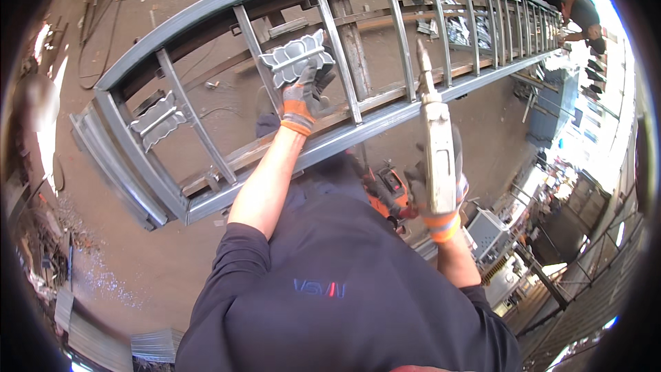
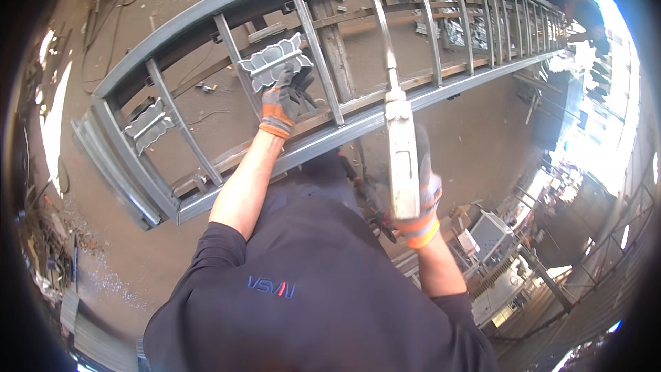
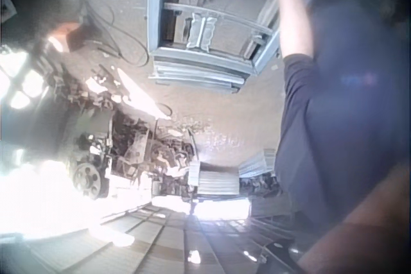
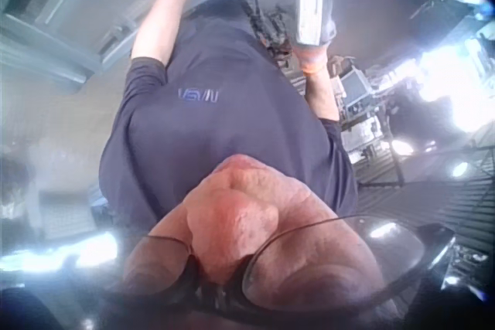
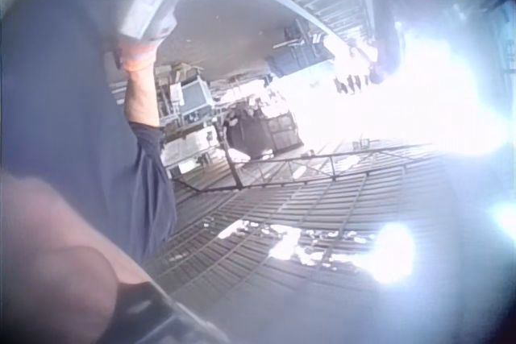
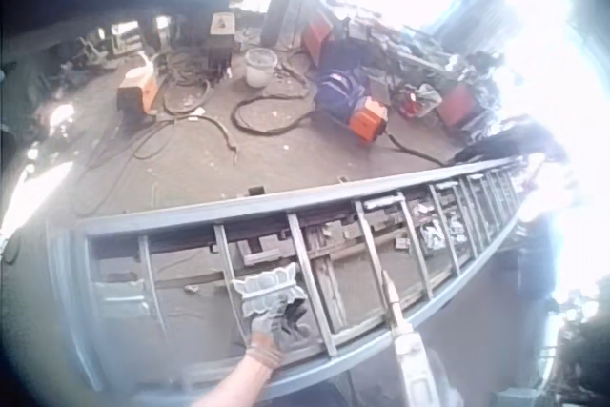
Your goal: The person welds multiple joints on a large metal frame using a handheld welding torch. They move along the frame, positioning and welding crossbars and side rails in a workshop environment.
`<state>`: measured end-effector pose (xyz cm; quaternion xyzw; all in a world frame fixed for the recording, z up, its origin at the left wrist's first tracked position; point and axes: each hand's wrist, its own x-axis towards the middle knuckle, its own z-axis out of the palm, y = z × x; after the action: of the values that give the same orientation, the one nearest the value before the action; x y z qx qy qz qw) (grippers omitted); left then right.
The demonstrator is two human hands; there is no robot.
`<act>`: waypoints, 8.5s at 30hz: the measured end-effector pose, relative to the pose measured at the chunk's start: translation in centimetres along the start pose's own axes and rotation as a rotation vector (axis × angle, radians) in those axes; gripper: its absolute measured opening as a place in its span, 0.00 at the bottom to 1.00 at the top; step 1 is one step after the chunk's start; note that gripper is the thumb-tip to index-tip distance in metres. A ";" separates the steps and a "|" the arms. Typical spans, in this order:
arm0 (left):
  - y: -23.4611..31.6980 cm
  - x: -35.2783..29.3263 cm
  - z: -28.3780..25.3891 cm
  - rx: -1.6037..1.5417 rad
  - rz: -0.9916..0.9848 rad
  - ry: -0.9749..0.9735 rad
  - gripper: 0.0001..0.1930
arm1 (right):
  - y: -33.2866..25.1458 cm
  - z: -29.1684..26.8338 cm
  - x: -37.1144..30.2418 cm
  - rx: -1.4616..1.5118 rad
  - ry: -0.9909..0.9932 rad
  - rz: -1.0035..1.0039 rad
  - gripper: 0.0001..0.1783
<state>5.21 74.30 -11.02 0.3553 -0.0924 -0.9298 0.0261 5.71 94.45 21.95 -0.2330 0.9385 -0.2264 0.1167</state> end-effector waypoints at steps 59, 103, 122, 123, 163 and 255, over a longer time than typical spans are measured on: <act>-2.5 2.8 -2.5 -0.021 0.051 0.036 0.23 | -1.1 14.1 8.4 0.107 -0.127 0.060 0.18; -1.0 2.0 -0.4 -0.100 0.011 0.091 0.18 | -0.8 14.5 8.3 0.055 -0.186 0.073 0.22; -0.8 2.1 -0.3 0.031 0.044 0.077 0.21 | -1.0 14.5 8.3 0.206 -0.159 0.167 0.19; -0.9 2.1 -0.5 0.064 0.057 0.061 0.21 | -0.9 14.5 8.3 0.203 -0.173 0.187 0.19; 0.5 0.9 1.9 -0.018 0.196 0.064 0.14 | -1.2 13.2 2.7 0.204 -0.288 0.263 0.24; 8.8 -4.8 -3.2 1.037 0.310 0.133 0.10 | 3.0 14.0 12.2 0.752 -0.458 -0.044 0.39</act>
<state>10.81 65.72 -8.51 0.3617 -0.5885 -0.7230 -0.0098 -1.39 85.63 6.96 -0.2385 0.7357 -0.4970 0.3934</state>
